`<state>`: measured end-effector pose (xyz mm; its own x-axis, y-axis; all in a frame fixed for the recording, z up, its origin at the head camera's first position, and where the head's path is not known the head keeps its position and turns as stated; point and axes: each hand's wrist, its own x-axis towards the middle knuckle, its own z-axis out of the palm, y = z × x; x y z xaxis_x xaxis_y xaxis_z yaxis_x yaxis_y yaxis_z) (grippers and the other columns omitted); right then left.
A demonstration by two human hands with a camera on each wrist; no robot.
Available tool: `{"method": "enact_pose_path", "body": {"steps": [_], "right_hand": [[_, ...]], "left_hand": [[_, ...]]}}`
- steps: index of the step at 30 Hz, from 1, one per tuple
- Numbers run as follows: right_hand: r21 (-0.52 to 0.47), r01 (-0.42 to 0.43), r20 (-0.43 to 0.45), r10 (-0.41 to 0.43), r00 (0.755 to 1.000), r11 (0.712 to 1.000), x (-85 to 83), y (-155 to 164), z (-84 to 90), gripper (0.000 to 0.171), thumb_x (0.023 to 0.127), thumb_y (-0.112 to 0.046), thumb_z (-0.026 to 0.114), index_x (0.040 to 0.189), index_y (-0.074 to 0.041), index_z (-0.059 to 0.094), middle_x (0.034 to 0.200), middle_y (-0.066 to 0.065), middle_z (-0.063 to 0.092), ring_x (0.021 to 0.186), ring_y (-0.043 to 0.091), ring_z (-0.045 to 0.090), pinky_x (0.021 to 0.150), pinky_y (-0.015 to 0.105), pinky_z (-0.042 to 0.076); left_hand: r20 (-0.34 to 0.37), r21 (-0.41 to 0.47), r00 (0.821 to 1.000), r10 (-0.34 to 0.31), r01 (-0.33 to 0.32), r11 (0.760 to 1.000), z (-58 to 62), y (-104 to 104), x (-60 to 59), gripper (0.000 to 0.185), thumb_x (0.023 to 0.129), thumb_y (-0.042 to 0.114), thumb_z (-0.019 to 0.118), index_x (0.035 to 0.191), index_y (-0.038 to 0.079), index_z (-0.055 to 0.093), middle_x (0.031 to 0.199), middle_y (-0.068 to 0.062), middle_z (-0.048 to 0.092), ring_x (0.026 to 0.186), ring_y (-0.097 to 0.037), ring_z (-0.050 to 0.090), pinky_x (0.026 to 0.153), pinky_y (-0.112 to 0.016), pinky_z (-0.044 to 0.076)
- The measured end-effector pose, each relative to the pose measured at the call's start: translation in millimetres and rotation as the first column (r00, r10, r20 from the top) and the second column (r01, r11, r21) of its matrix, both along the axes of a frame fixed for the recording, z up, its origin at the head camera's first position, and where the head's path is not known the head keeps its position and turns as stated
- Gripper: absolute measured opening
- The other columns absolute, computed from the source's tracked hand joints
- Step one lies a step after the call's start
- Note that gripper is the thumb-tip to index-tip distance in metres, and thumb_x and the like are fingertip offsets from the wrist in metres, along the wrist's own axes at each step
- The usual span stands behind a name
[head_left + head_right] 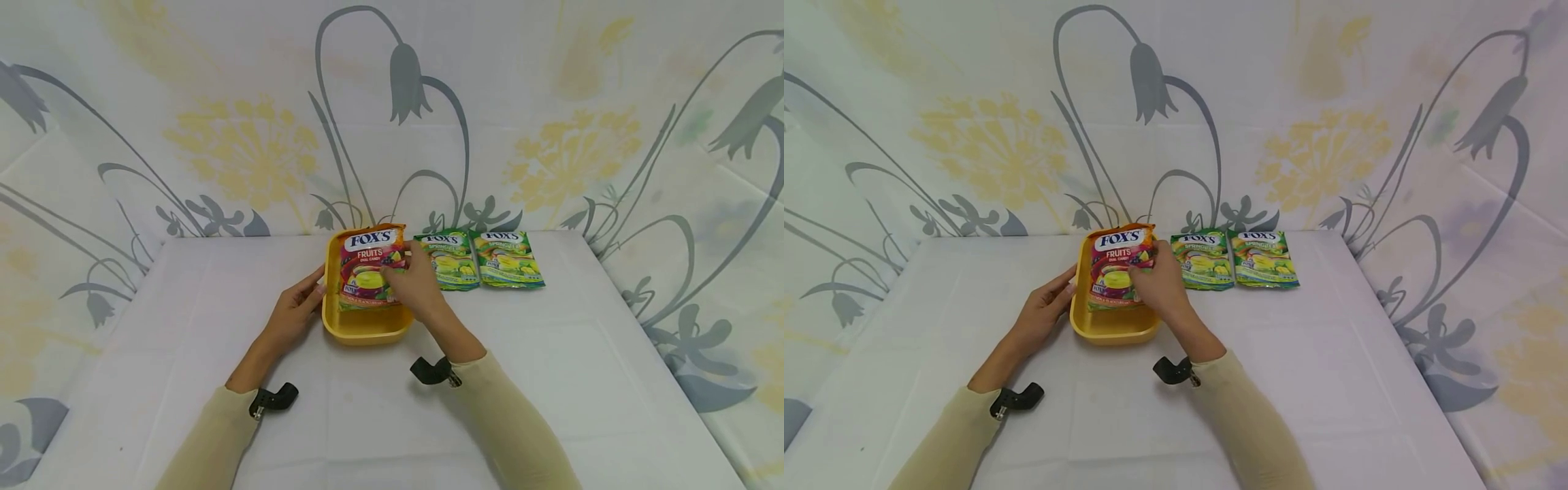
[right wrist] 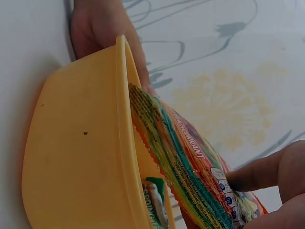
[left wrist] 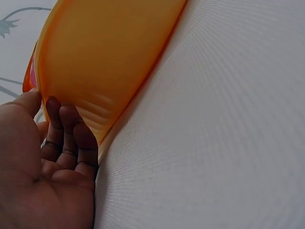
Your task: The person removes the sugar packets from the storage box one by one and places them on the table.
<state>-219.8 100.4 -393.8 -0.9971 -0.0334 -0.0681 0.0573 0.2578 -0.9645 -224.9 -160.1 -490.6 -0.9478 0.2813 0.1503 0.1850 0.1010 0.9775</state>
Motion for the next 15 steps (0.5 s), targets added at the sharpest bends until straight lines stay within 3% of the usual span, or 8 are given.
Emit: {"method": "enact_pose_path", "body": {"steps": [7,15], "right_hand": [[-0.025,-0.009,0.012,0.009,1.0,1.0,6.5,7.4,2.8,0.061,0.102,-0.018,0.072,0.153,-0.007,0.04,0.136,0.019,0.061,0.118,0.033,0.067,0.095,0.046,0.061],[-0.063,0.009,0.08,-0.004,0.997,0.998,6.0,18.7,0.8,0.058,0.104,-0.021,0.07,0.153,-0.009,0.04,0.141,0.016,0.061,0.122,0.032,0.067,0.096,0.045,0.06]], "left_hand": [[0.002,0.007,1.0,0.006,-0.006,1.0,0.3,-0.7,0.6,0.05,0.114,0.022,0.051,0.163,0.015,0.043,0.106,-0.008,0.067,0.09,-0.011,0.064,0.084,-0.021,0.058],[0.006,0.003,1.0,0.003,-0.003,1.0,-0.6,0.1,0.5,0.051,0.115,0.022,0.051,0.164,0.013,0.042,0.112,-0.025,0.065,0.09,-0.011,0.063,0.085,-0.02,0.057]]}}
